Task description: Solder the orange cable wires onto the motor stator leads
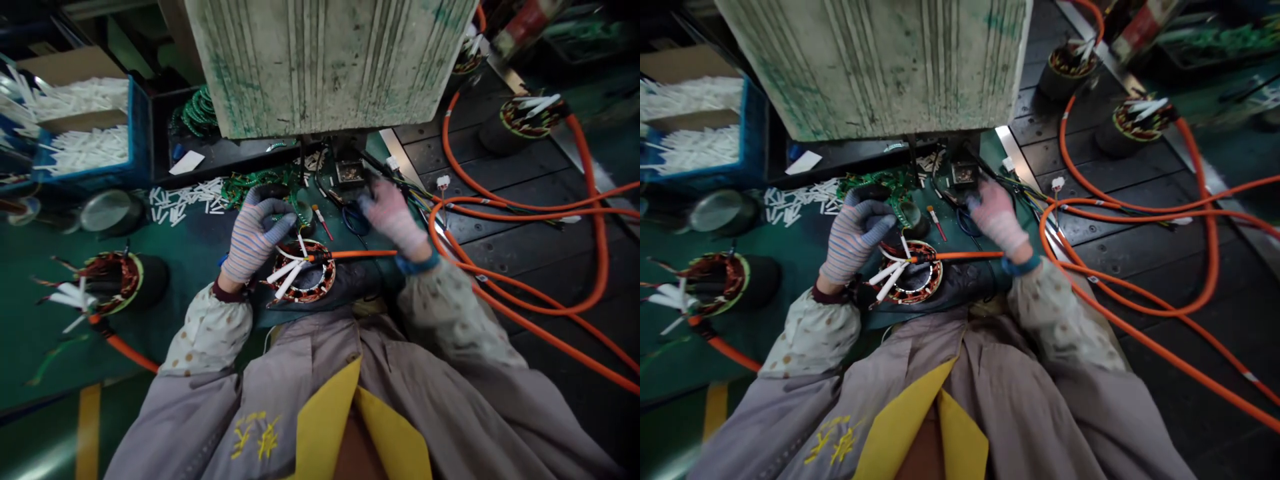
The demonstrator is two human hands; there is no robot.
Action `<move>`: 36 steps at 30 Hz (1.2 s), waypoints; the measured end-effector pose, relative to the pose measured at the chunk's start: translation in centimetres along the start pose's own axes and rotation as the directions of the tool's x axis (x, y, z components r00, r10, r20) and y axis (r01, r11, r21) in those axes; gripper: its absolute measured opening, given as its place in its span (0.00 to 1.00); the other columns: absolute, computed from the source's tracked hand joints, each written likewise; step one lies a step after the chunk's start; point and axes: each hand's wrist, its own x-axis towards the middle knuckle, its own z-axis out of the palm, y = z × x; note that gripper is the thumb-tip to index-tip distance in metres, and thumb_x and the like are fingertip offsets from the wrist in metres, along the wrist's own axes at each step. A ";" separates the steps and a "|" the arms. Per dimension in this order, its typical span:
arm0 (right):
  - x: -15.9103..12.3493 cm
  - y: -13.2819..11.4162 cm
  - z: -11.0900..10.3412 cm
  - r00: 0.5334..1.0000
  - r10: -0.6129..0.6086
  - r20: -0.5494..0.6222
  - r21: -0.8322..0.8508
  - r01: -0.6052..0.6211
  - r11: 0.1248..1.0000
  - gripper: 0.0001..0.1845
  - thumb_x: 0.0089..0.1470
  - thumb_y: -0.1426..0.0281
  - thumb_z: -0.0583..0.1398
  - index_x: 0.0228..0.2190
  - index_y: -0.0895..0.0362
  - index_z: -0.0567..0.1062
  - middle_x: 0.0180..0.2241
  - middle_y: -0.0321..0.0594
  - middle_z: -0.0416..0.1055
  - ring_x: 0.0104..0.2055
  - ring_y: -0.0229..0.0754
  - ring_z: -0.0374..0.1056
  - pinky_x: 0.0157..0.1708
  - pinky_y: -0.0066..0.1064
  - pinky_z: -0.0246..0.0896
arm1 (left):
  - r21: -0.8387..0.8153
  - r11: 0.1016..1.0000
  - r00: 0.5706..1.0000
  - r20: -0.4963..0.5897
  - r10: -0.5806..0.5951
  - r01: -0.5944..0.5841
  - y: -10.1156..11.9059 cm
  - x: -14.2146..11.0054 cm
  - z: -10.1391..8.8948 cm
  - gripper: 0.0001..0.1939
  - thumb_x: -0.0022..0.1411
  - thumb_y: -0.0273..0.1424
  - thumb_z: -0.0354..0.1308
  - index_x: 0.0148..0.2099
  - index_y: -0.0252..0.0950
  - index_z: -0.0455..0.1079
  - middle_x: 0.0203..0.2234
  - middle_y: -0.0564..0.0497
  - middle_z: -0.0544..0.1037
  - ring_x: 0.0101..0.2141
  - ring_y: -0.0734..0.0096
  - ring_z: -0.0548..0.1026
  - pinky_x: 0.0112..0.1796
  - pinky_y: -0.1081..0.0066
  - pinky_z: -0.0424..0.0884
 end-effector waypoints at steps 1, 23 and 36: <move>-2.0 -1.5 0.1 0.997 -0.056 -0.058 0.096 0.062 0.993 0.26 0.80 0.61 0.59 0.67 0.61 0.82 0.66 0.59 0.83 0.68 0.60 0.79 0.73 0.54 0.71 | -0.018 1.000 1.000 0.008 0.000 0.000 -0.2 0.0 0.0 0.14 0.74 0.46 0.69 0.45 0.42 0.85 0.54 0.43 0.82 0.56 0.50 0.81 0.62 0.55 0.80; -2.1 -0.4 -3.5 0.898 0.052 0.436 -0.446 0.166 0.880 0.25 0.70 0.65 0.68 0.63 0.64 0.84 0.55 0.63 0.87 0.53 0.62 0.82 0.53 0.44 0.74 | -0.298 0.945 0.990 0.074 -0.119 0.136 -0.1 -0.9 0.8 0.20 0.66 0.51 0.76 0.43 0.42 0.77 0.37 0.50 0.85 0.38 0.60 0.82 0.42 0.63 0.82; -6.7 -8.6 -6.4 0.912 -0.234 0.337 -0.337 0.349 0.874 0.31 0.73 0.58 0.63 0.71 0.52 0.82 0.57 0.53 0.88 0.51 0.60 0.81 0.41 0.40 0.62 | -0.324 0.932 0.987 0.048 -0.154 0.161 -0.1 -1.1 1.2 0.18 0.68 0.49 0.72 0.43 0.40 0.78 0.40 0.48 0.87 0.42 0.59 0.84 0.48 0.63 0.83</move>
